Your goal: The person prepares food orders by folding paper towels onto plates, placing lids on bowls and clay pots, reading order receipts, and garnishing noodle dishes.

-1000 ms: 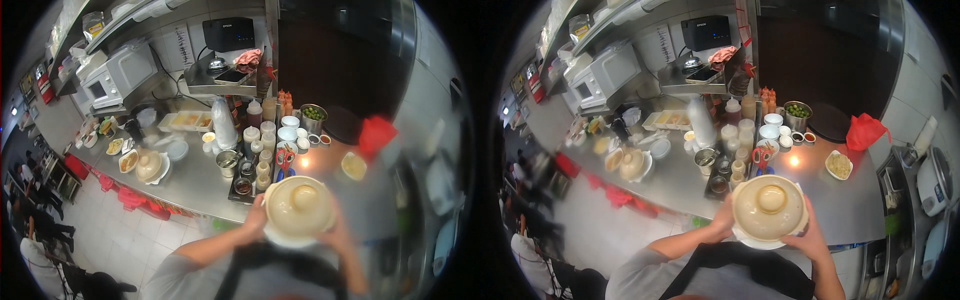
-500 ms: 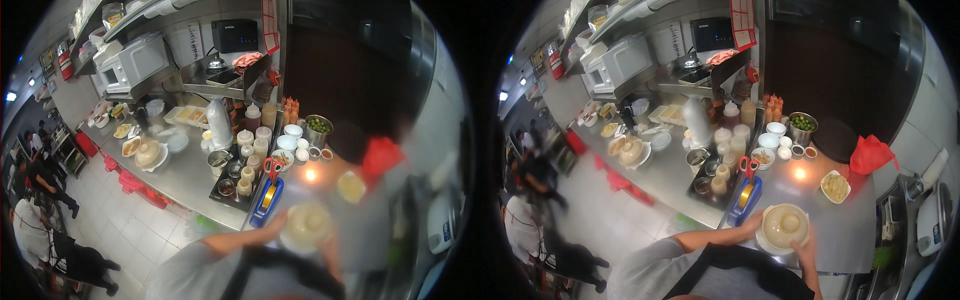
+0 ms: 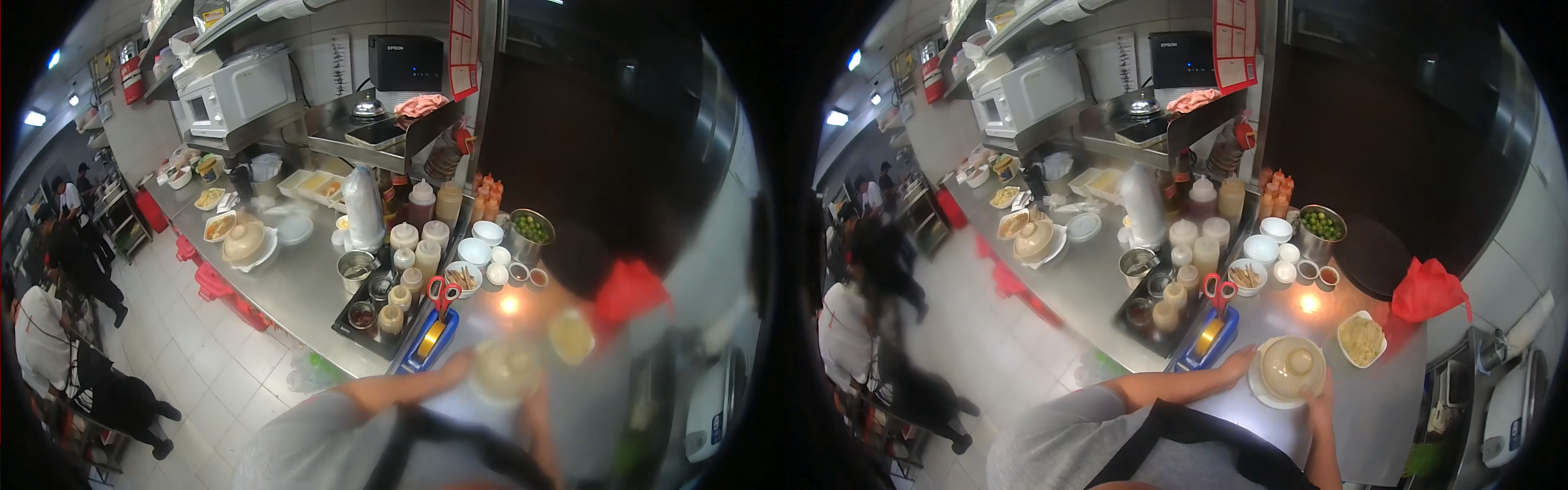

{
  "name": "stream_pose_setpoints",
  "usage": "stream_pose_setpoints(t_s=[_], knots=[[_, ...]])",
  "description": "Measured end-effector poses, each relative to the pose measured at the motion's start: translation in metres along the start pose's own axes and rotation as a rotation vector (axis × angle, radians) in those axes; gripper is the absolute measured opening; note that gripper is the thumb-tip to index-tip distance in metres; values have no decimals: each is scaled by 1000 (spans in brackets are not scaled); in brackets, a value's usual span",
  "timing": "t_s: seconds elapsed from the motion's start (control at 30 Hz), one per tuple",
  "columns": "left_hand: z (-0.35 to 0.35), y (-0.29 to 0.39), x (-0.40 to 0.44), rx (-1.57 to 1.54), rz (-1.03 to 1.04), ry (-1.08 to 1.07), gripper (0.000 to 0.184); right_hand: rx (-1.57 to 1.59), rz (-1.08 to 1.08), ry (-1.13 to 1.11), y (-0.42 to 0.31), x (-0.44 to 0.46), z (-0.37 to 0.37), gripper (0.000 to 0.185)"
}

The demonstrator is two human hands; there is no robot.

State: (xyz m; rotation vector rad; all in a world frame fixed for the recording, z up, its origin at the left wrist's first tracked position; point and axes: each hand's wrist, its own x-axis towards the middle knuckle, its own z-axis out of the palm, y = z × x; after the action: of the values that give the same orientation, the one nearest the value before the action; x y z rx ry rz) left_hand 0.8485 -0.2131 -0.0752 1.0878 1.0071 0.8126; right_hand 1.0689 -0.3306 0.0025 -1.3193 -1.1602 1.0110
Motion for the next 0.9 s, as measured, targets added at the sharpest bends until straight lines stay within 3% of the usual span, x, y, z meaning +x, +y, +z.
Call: stream_pose_setpoints(t_s=[0.1,0.2,0.3,0.4,0.5,0.6,0.67,0.77,0.83,0.9], knots=[[5,30,7,-220,-48,-164,63,-31,-11,169,17,25,-7,82],[15,38,18,-280,-38,-193,69,-13,-18,426,16,44,-11,74],[30,62,-6,-38,-21,-189,67,124,-59,582,19,64,-29,63],[31,81,-42,-170,-42,-528,63,15,-202,560,-7,67,-45,54],[19,149,-92,-73,-82,-887,59,-10,-338,569,-80,62,-34,48],[-11,192,-127,-87,138,-1143,58,175,-451,561,-140,60,-11,46],[-48,233,-162,-100,186,-1199,61,277,-527,481,-192,52,24,45],[-131,282,-204,-96,294,-1227,66,182,-638,378,-261,41,82,49],[-195,285,-217,-216,302,-1138,69,97,-720,291,-300,37,122,50],[-264,279,-225,-199,325,-890,71,39,-804,226,-334,36,167,52]])
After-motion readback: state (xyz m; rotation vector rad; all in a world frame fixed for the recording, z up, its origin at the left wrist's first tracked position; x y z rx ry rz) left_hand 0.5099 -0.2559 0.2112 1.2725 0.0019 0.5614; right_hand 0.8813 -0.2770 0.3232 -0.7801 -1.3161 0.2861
